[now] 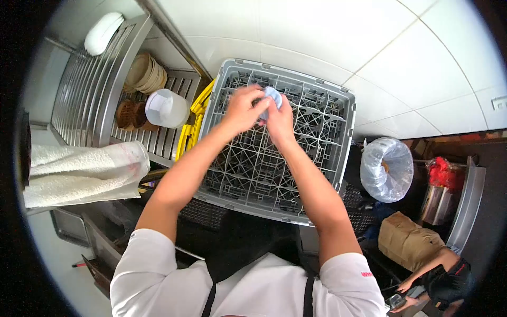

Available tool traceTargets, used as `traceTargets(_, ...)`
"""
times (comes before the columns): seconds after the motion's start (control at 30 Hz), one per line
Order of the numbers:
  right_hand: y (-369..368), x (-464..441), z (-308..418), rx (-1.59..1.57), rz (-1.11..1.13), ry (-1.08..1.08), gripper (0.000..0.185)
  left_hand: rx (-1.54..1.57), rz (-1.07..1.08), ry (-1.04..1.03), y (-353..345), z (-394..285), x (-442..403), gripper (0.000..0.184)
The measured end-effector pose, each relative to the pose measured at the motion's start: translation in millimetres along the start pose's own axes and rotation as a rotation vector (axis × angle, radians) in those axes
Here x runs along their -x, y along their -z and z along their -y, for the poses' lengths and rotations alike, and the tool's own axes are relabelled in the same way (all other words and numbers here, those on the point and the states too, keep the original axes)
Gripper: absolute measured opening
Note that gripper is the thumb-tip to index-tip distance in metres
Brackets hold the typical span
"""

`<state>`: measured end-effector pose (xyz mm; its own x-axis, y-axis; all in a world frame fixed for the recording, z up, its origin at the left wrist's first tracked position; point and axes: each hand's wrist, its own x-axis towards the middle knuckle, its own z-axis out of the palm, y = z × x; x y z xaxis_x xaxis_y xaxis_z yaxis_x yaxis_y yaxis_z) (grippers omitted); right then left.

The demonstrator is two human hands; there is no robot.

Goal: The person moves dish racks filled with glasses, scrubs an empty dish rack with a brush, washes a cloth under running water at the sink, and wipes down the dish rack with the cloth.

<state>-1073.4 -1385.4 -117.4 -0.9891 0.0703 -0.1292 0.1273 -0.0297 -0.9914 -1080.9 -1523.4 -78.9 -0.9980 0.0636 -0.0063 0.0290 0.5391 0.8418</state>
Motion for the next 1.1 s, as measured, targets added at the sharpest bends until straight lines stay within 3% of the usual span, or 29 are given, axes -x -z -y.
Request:
traceTargets(0.07,-8,-22,12,0.414,0.027,0.039,0.033,-0.663,-0.307,-0.312,40,24,3,0.034)
traceTargets(0.13,-25,-46,37,0.722,-0.040,0.200,0.030,-0.801,-0.272,0.141,48,81,-9,0.055)
traceTargets(0.17,-36,-67,37,0.754,-0.031,0.308,0.027,-0.713,-0.209,0.220,52,90,-7,0.058)
traceTargets(0.23,-55,-107,42,1.010,0.015,1.021,0.026,-0.530,-0.090,0.360,56,105,-9,0.066)
traceTargets(0.33,-65,-165,29,1.444,0.539,1.372,0.030,-0.546,-0.128,0.299,49,125,-13,0.062)
traceTargets(0.37,-66,-171,24,1.570,0.593,1.427,0.033,-0.535,-0.115,0.293,52,120,-13,0.054)
traceTargets(0.47,-57,-171,26,1.782,0.664,1.488,0.033,-0.532,-0.147,0.331,47,129,-18,0.059)
traceTargets(0.5,-46,-175,26,1.839,0.776,1.519,0.035,-0.500,-0.154,0.321,47,129,-16,0.043)
traceTargets(0.63,-55,-178,31,1.904,0.849,1.596,0.028,-0.532,-0.168,0.279,50,126,-13,0.025)
traceTargets(0.77,-117,-172,29,1.971,0.789,1.531,0.024,-0.529,-0.153,0.286,50,127,-14,0.034)
traceTargets(0.97,-55,-172,27,2.032,0.817,1.551,0.031,-0.496,-0.173,0.275,51,126,-13,0.024)
traceTargets(1.1,-96,-172,29,2.020,0.800,1.552,0.033,-0.512,-0.188,0.274,48,126,-11,0.024)
